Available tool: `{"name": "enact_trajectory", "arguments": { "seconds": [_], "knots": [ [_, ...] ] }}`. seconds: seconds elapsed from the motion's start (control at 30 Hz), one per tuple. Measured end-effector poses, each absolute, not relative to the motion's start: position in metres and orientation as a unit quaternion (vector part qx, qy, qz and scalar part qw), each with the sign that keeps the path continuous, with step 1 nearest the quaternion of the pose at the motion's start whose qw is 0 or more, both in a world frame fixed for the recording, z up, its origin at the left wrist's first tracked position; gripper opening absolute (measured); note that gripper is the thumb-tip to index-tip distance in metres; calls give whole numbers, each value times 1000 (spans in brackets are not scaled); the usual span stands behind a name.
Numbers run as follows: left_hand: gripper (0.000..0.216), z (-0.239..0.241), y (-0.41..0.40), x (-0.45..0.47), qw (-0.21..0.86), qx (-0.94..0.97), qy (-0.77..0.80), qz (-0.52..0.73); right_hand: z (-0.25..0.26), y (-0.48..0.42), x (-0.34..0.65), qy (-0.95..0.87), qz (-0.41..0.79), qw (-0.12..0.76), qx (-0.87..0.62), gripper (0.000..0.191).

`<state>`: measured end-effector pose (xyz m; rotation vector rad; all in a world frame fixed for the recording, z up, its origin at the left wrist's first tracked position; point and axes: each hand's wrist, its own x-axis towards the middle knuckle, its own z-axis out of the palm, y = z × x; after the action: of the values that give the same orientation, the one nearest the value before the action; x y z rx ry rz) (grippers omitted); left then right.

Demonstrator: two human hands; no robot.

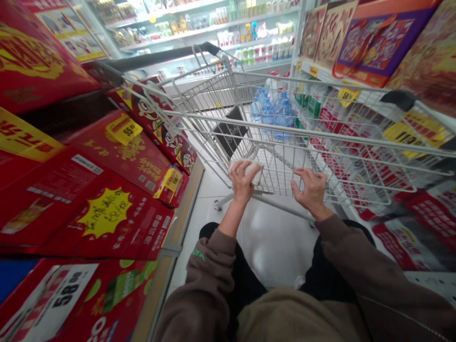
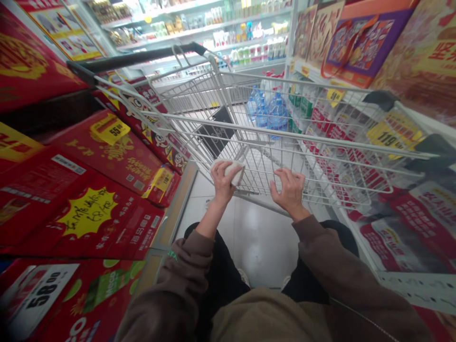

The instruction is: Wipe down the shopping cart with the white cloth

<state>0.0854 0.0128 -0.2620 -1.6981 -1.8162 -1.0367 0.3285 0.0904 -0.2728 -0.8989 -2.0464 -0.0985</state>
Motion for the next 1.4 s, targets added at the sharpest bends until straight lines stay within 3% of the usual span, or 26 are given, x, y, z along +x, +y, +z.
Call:
{"name": "enact_trajectory", "arguments": {
  "seconds": [0.23,0.37,0.43,0.57,0.67,0.93,1.2,1.4],
  "knots": [
    [45,-293,-12,88,186,-622,-679,-342,-270,54,310,-774,-72,501,-381,35],
    [42,-268,-8,81,248,-574,-650,-433,-243,48,277,-838,-48,489,-239,48],
    [41,-248,-1,76,274,-554,-636,-462,-230,55,257,-835,-27,496,-239,56],
    [50,-226,13,68,269,-530,-668,-448,-227,74,225,-829,9,490,-269,70],
    [52,-237,13,66,234,-544,-702,-395,-241,79,219,-839,20,464,-285,77],
    [61,-289,-13,70,148,-585,-734,-313,-262,79,229,-859,-16,416,-298,74],
    [50,-238,5,42,286,-459,-690,-481,-265,78,230,-853,-44,431,-291,74],
    [49,-253,8,29,237,-498,-703,-449,-266,80,231,-853,-28,430,-295,75]
  ]
}}
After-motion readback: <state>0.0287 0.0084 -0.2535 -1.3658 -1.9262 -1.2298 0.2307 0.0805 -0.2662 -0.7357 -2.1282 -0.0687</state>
